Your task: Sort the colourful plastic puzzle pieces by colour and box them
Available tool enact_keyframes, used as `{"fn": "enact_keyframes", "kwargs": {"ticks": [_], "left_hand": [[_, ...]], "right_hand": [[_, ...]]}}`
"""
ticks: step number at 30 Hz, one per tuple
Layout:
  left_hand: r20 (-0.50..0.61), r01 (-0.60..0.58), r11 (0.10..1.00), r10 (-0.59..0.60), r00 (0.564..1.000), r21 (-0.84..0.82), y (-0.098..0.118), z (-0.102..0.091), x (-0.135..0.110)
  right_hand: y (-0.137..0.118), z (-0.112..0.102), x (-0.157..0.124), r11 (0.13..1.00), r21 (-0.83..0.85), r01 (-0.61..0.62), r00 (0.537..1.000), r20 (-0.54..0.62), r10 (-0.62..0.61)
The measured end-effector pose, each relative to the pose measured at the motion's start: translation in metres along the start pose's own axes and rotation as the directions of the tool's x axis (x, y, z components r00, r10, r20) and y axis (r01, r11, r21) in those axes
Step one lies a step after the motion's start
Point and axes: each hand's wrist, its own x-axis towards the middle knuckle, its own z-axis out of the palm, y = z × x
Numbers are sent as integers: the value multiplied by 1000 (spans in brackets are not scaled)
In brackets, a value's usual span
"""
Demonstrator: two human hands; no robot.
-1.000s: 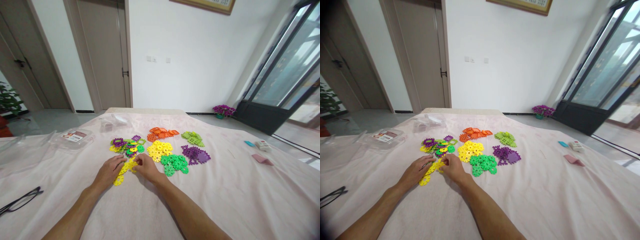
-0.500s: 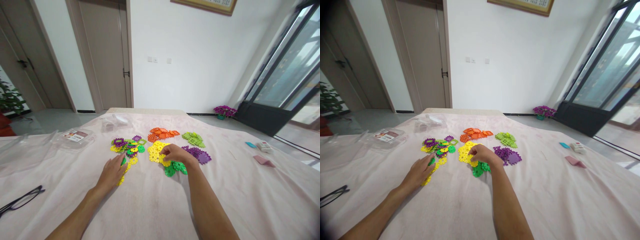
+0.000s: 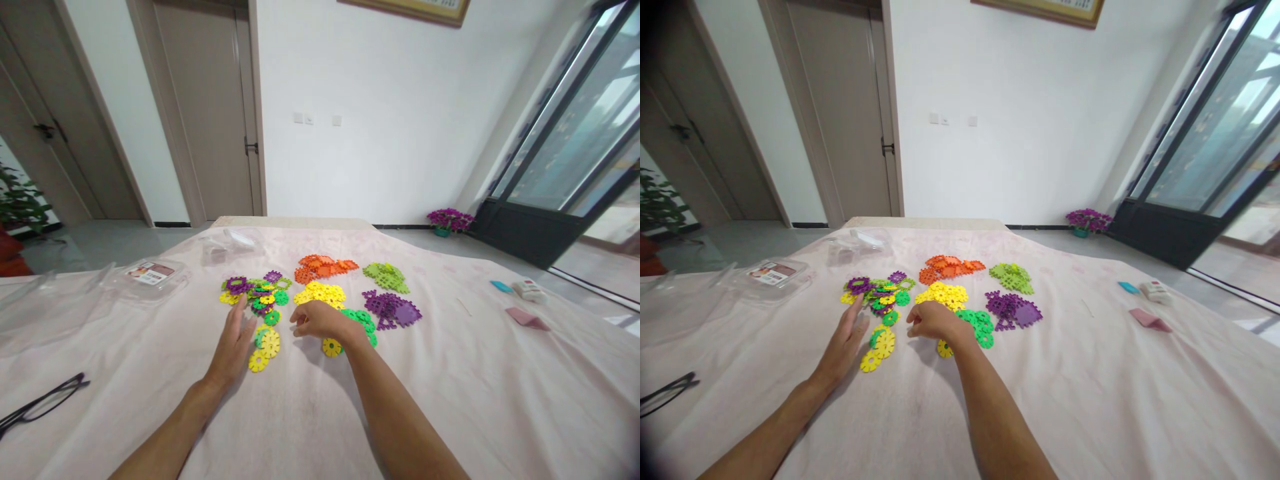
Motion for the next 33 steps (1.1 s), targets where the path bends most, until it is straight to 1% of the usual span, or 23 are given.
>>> {"fn": "enact_keyframes", "kwargs": {"ticks": [2,4,6,7,11,14,18,20,22,23,25,27,30,33], "left_hand": [[-106,50,996,-43,993,69,-12,-12,10],[-141,123,976,-99,985,181,-23,-23,18],[-130,159,952,-129,983,262,-28,-29,22],[-111,152,944,-125,986,293,-29,-31,23],[-20,57,926,-54,998,373,-25,-29,21],[0,42,919,-46,999,392,-23,-28,20],[21,36,916,-49,999,399,-24,-29,20],[41,25,916,-45,998,400,-26,-30,21],[54,13,916,-38,998,400,-27,-29,21],[56,9,916,-34,998,401,-27,-29,21],[58,3,914,-29,998,407,-27,-29,21],[64,-3,911,-26,998,412,-27,-29,21],[74,-14,909,-19,997,416,-27,-29,21],[82,-27,908,-8,997,419,-27,-28,21]], "right_hand": [[-5,11,3,1000,2,4,999,-36,-4],[-9,23,7,1000,-5,1,999,-36,-1],[-12,36,10,1000,-24,-2,999,-35,1],[-12,42,12,999,-34,-2,999,-42,0],[-10,58,18,999,-31,14,997,-72,-16],[-8,59,20,999,34,-4,998,-57,6],[-7,51,19,986,161,-44,997,-51,53],[-5,45,18,974,221,-55,993,-90,77],[-2,38,19,966,251,-65,980,-164,109],[1,34,19,964,254,-76,968,-212,133],[9,26,21,963,245,-112,928,-322,190],[20,17,23,958,235,-163,875,-415,250],[38,3,20,942,207,-262,790,-515,333],[52,-5,15,941,157,-300,714,-617,331]]}}
